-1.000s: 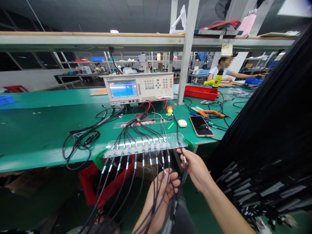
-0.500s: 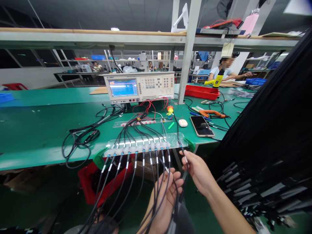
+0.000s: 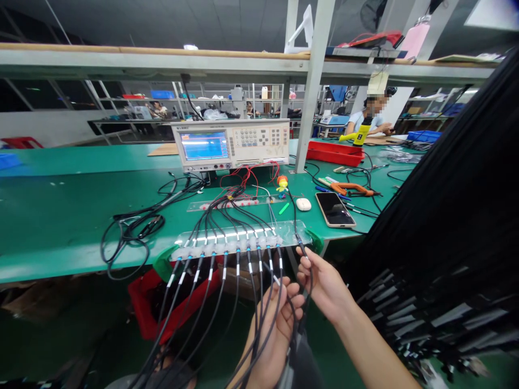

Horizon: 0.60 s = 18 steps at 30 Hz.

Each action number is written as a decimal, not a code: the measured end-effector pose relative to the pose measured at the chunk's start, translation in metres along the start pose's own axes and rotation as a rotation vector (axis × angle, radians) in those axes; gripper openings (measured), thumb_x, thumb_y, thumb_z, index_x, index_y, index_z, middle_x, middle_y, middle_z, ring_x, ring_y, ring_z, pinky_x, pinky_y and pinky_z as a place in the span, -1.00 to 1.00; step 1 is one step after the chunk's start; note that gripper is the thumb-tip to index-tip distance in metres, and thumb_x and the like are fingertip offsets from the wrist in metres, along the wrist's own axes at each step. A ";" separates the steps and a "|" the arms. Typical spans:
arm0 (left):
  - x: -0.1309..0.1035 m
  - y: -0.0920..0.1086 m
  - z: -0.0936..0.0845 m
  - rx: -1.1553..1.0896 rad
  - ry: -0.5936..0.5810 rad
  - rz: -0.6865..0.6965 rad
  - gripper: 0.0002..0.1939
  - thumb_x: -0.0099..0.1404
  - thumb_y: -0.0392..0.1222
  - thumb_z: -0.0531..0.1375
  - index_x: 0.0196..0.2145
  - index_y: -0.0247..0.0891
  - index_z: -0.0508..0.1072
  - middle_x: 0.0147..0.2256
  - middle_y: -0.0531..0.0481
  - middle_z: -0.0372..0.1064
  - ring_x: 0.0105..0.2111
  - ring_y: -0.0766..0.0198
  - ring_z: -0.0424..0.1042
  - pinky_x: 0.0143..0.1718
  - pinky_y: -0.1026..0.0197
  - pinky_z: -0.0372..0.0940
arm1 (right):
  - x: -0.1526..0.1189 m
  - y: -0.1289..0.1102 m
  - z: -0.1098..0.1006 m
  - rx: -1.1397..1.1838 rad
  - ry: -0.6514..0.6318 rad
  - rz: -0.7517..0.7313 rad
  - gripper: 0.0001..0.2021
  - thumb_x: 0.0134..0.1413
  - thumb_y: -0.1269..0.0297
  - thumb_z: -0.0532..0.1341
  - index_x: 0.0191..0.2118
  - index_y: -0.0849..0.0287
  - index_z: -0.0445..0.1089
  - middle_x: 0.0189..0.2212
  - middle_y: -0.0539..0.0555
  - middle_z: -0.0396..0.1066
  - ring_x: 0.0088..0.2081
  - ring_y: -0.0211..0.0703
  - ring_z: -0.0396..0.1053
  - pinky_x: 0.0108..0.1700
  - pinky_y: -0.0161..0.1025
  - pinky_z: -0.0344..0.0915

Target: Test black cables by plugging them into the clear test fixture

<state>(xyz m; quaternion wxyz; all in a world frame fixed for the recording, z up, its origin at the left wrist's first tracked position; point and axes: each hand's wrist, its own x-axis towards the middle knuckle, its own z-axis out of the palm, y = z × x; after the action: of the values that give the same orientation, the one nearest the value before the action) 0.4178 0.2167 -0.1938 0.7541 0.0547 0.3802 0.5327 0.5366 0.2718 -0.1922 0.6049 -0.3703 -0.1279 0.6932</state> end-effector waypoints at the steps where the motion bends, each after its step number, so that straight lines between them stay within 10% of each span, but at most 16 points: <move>1: 0.000 0.000 0.001 -0.001 0.008 -0.004 -0.84 0.23 -0.29 0.18 -0.24 -0.28 0.54 -0.38 -0.05 0.61 -0.44 0.33 0.56 -0.43 0.34 0.43 | 0.000 0.000 0.001 0.006 0.006 -0.002 -0.77 -0.01 0.25 0.34 -0.27 0.32 0.50 -0.62 -0.13 0.17 -0.60 -0.45 0.10 -0.54 -0.46 0.24; 18: 0.002 0.003 0.002 0.018 0.047 0.026 -0.86 0.26 -0.27 0.16 -0.30 -0.25 0.54 -0.44 0.01 0.63 -0.52 0.38 0.55 -0.51 0.40 0.41 | 0.003 -0.001 0.001 -0.034 -0.022 0.061 -0.78 0.02 0.15 0.30 -0.29 0.19 0.50 -0.59 -0.10 0.28 -0.61 -0.41 0.14 -0.53 -0.44 0.22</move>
<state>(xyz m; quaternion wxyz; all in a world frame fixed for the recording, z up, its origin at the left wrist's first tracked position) 0.4168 0.2207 -0.1920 0.7374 0.0537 0.4019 0.5402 0.5371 0.2755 -0.1921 0.5757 -0.3768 -0.1350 0.7130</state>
